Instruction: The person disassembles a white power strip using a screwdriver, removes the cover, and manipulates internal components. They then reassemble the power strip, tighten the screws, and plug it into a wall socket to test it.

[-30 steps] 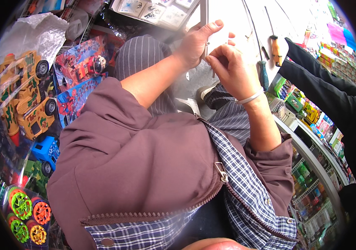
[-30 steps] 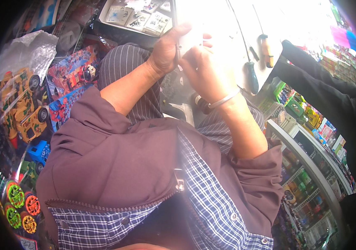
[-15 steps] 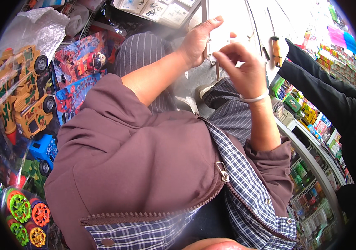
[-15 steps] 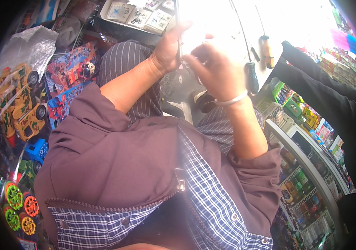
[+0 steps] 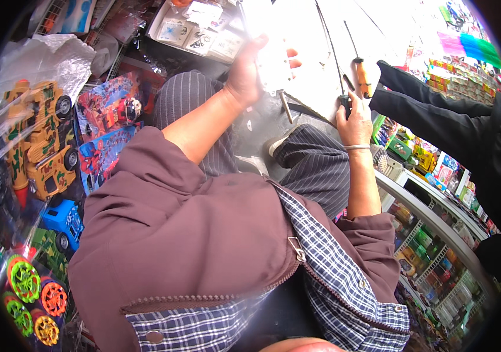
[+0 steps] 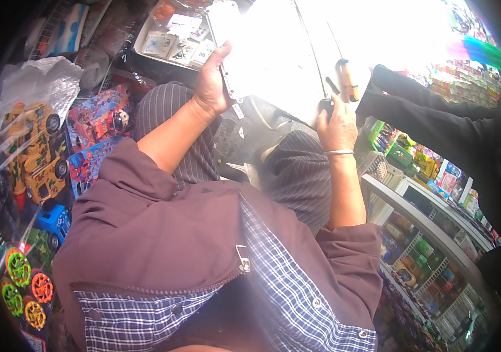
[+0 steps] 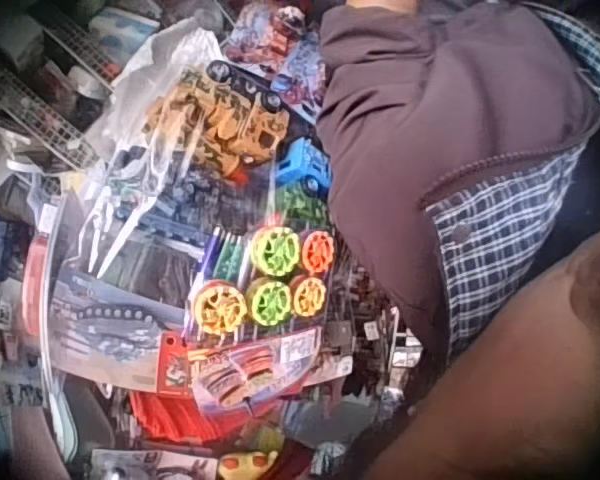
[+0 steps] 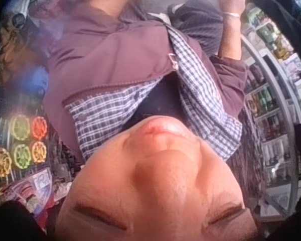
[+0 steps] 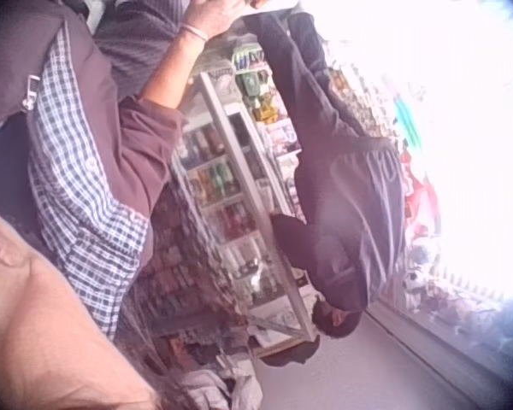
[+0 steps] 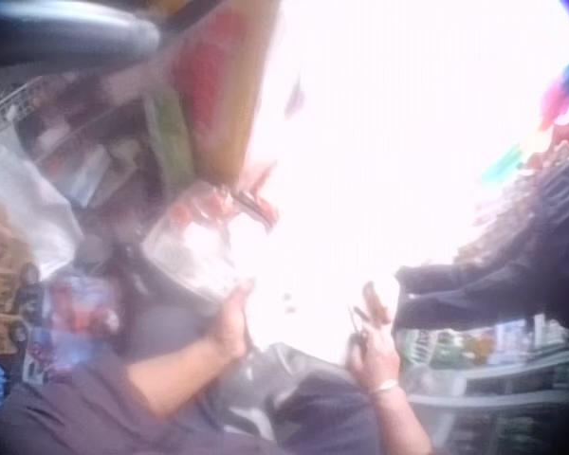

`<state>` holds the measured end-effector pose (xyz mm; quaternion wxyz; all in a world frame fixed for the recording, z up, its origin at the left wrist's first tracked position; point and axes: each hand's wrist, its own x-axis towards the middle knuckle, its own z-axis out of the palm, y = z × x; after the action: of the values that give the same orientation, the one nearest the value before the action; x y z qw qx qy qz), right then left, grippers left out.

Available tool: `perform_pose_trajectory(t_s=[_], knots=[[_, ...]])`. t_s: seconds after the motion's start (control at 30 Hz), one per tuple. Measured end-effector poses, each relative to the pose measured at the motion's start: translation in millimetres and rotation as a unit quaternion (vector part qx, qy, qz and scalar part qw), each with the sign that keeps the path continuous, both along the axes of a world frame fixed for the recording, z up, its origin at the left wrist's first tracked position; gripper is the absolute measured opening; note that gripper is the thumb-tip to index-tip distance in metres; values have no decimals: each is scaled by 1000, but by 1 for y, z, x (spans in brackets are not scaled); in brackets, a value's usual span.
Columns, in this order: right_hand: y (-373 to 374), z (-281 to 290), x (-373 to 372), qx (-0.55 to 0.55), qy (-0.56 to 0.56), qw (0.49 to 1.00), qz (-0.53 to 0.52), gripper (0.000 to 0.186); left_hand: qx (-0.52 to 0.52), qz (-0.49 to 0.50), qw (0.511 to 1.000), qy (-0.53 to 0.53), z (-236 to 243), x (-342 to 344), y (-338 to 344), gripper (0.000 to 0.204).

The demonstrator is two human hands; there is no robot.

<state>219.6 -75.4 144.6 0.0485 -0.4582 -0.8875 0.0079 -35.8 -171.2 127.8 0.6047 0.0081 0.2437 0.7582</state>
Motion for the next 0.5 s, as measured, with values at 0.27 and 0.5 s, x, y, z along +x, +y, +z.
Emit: perform_pose_trajectory(t_s=[0.27, 0.5], knots=[[-54, 88, 24, -391, 328, 855, -91, 35, 14, 16, 1000, 16, 2, -6, 2, 53], [-113, 194, 57, -376, 145, 913, -70, 41, 25, 26, 999, 36, 2, -5, 3, 54]])
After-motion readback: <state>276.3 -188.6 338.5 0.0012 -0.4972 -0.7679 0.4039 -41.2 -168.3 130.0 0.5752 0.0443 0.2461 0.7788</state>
